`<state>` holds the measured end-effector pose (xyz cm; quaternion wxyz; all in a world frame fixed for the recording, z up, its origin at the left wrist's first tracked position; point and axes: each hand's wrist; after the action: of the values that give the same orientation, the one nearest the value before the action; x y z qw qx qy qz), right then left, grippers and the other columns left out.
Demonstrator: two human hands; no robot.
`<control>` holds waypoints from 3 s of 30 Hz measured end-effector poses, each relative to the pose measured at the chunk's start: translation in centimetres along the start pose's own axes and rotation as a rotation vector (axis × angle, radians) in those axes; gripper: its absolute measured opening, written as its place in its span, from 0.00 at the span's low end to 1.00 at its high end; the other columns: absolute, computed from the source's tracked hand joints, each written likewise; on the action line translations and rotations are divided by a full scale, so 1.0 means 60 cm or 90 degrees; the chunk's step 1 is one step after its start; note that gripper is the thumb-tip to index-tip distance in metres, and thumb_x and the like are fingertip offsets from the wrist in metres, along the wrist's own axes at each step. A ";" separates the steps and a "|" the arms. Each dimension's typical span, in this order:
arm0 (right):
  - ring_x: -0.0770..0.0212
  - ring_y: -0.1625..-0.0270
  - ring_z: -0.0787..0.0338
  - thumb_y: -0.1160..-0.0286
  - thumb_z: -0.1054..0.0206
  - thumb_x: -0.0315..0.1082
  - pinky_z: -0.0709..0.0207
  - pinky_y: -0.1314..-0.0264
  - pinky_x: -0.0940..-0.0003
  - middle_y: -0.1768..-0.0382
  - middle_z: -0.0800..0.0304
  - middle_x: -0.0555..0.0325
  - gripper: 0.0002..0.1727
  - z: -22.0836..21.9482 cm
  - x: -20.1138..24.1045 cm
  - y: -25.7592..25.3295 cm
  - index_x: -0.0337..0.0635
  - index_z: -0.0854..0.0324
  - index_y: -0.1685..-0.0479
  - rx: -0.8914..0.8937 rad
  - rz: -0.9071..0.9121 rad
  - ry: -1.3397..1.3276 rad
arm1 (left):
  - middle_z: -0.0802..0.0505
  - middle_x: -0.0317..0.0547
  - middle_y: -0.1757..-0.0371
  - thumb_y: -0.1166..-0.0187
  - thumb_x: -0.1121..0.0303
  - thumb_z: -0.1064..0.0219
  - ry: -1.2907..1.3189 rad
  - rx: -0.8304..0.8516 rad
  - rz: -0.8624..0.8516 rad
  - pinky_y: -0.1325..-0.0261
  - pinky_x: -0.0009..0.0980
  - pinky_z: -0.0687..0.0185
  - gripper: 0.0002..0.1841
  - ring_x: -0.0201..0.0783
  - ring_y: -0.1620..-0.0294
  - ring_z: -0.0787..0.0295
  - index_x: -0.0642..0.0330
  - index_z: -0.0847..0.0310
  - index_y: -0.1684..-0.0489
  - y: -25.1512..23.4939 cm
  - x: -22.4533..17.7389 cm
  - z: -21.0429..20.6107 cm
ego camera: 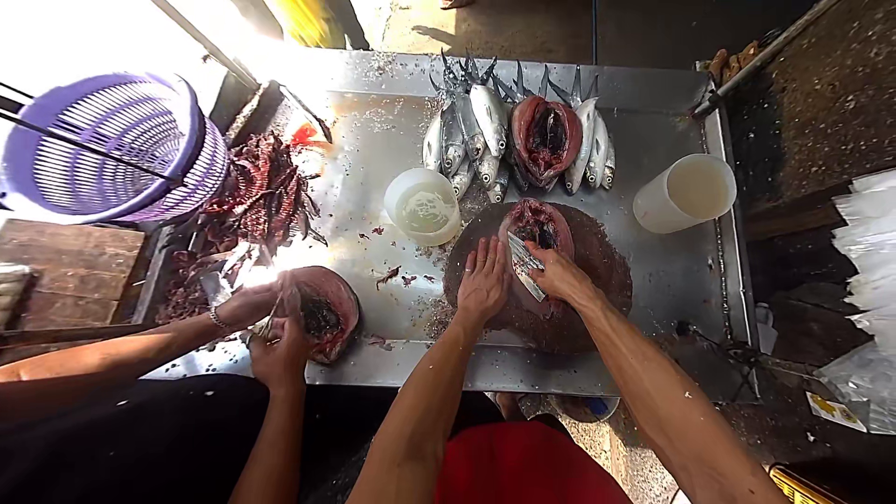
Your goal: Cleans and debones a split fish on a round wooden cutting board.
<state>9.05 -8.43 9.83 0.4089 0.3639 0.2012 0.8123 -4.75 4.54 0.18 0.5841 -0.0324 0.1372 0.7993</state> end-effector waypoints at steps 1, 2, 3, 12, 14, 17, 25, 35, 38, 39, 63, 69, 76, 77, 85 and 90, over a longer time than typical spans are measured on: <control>0.41 0.33 0.12 0.15 0.38 0.43 0.22 0.29 0.39 0.32 0.13 0.42 0.37 0.000 -0.003 0.003 0.62 0.44 0.05 0.008 0.004 0.009 | 0.58 0.45 0.01 0.07 0.52 0.69 -0.005 0.001 -0.001 0.04 0.51 0.71 0.34 0.45 0.01 0.73 0.56 0.63 0.02 0.001 0.000 0.000; 0.40 0.32 0.12 0.15 0.38 0.43 0.22 0.30 0.38 0.32 0.13 0.43 0.37 0.001 -0.008 0.007 0.63 0.44 0.05 0.017 0.007 0.016 | 0.57 0.46 0.02 0.07 0.52 0.69 -0.006 -0.006 -0.004 0.04 0.51 0.70 0.34 0.46 0.01 0.72 0.57 0.63 0.03 0.001 0.000 -0.001; 0.40 0.31 0.12 0.15 0.38 0.44 0.22 0.29 0.37 0.31 0.13 0.43 0.37 0.000 -0.014 0.011 0.64 0.43 0.05 0.026 0.013 0.022 | 0.57 0.47 0.02 0.07 0.52 0.68 -0.006 -0.011 -0.008 0.04 0.51 0.71 0.34 0.46 0.01 0.73 0.57 0.64 0.03 0.003 0.000 -0.002; 0.37 0.34 0.12 0.14 0.39 0.46 0.22 0.32 0.32 0.34 0.11 0.43 0.36 0.002 -0.070 0.036 0.75 0.44 0.06 0.095 0.095 0.100 | 0.54 0.45 0.02 0.09 0.51 0.67 -0.010 -0.050 -0.019 0.05 0.52 0.68 0.35 0.46 0.01 0.69 0.57 0.60 0.03 0.004 0.005 -0.011; 0.37 0.35 0.11 0.13 0.40 0.47 0.22 0.34 0.33 0.37 0.10 0.43 0.35 -0.001 -0.084 0.040 0.77 0.45 0.06 0.107 0.111 0.123 | 0.53 0.45 0.02 0.09 0.52 0.67 -0.012 -0.063 -0.022 0.05 0.51 0.67 0.35 0.47 0.01 0.67 0.57 0.59 0.03 0.003 0.007 -0.014; 0.39 0.35 0.11 0.12 0.41 0.48 0.22 0.33 0.33 0.37 0.10 0.44 0.34 -0.005 -0.114 0.047 0.80 0.44 0.07 0.129 0.140 0.137 | 0.53 0.45 0.02 0.10 0.53 0.66 -0.009 -0.064 -0.023 0.05 0.52 0.67 0.35 0.47 0.01 0.68 0.56 0.60 0.03 0.003 0.006 -0.015; 0.36 0.37 0.10 0.13 0.42 0.45 0.21 0.38 0.30 0.38 0.09 0.44 0.34 -0.019 -0.150 0.089 0.83 0.43 0.08 0.136 0.147 0.168 | 0.53 0.44 0.02 0.10 0.53 0.67 -0.011 -0.069 -0.019 0.05 0.53 0.67 0.35 0.46 0.01 0.67 0.56 0.59 0.03 0.005 0.007 -0.015; 0.33 0.51 0.08 0.11 0.53 0.27 0.17 0.52 0.38 0.46 0.11 0.34 0.37 -0.077 0.007 0.213 0.61 0.53 0.02 0.040 -0.020 0.278 | 0.36 0.48 0.07 0.18 0.65 0.42 0.143 -0.125 -0.191 0.10 0.64 0.59 0.17 0.53 0.03 0.55 0.43 0.14 0.35 0.077 -0.017 -0.002; 0.35 0.50 0.08 0.12 0.53 0.26 0.17 0.53 0.42 0.43 0.12 0.35 0.39 -0.105 0.030 0.224 0.60 0.56 0.01 0.039 -0.060 0.278 | 0.36 0.50 0.07 0.18 0.67 0.43 0.128 -0.096 -0.206 0.11 0.65 0.56 0.17 0.55 0.04 0.55 0.44 0.14 0.37 0.071 -0.012 -0.003; 0.35 0.50 0.08 0.12 0.53 0.26 0.17 0.53 0.43 0.43 0.13 0.36 0.39 -0.109 0.029 0.224 0.62 0.57 0.01 0.034 -0.066 0.280 | 0.37 0.50 0.07 0.18 0.66 0.43 0.107 -0.103 -0.204 0.11 0.65 0.55 0.17 0.56 0.04 0.54 0.43 0.13 0.37 0.064 -0.008 0.000; 0.57 0.55 0.05 0.16 0.37 0.35 0.09 0.55 0.58 0.24 0.17 0.50 0.38 -0.049 -0.037 0.022 0.59 0.44 0.05 -0.043 0.000 -0.319 | 0.33 0.27 0.08 0.12 0.58 0.57 0.073 -0.132 -0.040 0.09 0.57 0.55 0.27 0.47 0.03 0.53 0.32 0.34 0.11 0.006 0.041 0.005; 0.54 0.55 0.05 0.16 0.37 0.36 0.10 0.52 0.54 0.27 0.15 0.47 0.38 -0.043 -0.017 -0.011 0.59 0.43 0.05 -0.075 -0.014 -0.285 | 0.31 0.25 0.09 0.12 0.57 0.57 0.089 -0.132 -0.042 0.09 0.56 0.55 0.27 0.45 0.03 0.53 0.32 0.32 0.13 0.004 0.044 0.003; 0.45 0.30 0.13 0.15 0.40 0.37 0.23 0.25 0.46 0.26 0.17 0.43 0.39 -0.018 0.034 0.000 0.54 0.49 0.03 -0.058 -0.047 -0.116 | 0.30 0.25 0.10 0.14 0.58 0.55 0.120 -0.111 -0.042 0.08 0.55 0.57 0.28 0.45 0.03 0.53 0.31 0.31 0.14 0.003 0.046 0.008; 0.43 0.27 0.15 0.15 0.41 0.37 0.25 0.22 0.44 0.27 0.16 0.42 0.39 -0.013 0.042 0.003 0.53 0.49 0.03 -0.052 -0.056 -0.093 | 0.29 0.25 0.10 0.14 0.58 0.55 0.121 -0.112 -0.043 0.08 0.55 0.57 0.28 0.45 0.03 0.53 0.31 0.30 0.14 0.001 0.045 0.009; 0.38 0.33 0.12 0.16 0.39 0.35 0.23 0.29 0.37 0.34 0.13 0.38 0.40 0.008 0.038 0.015 0.55 0.50 0.03 0.037 -0.031 0.013 | 0.27 0.28 0.11 0.16 0.58 0.52 0.125 -0.151 -0.056 0.09 0.56 0.55 0.27 0.47 0.04 0.50 0.33 0.26 0.17 0.003 0.044 0.007; 0.37 0.34 0.12 0.18 0.37 0.37 0.22 0.32 0.34 0.35 0.12 0.40 0.39 0.012 0.003 0.028 0.63 0.45 0.05 0.087 0.011 0.063 | 0.28 0.27 0.11 0.16 0.57 0.52 0.113 -0.150 -0.056 0.09 0.54 0.56 0.27 0.46 0.04 0.51 0.35 0.26 0.17 0.004 0.046 0.003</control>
<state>8.64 -9.25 11.38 0.3658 0.3524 0.2733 0.8169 -5.80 7.06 -0.22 0.5961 -0.1776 0.0920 0.7776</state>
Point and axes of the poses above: each hand's wrist, its own y-axis away from the middle knuckle, its own z-axis out of the back of the hand, x = y × z
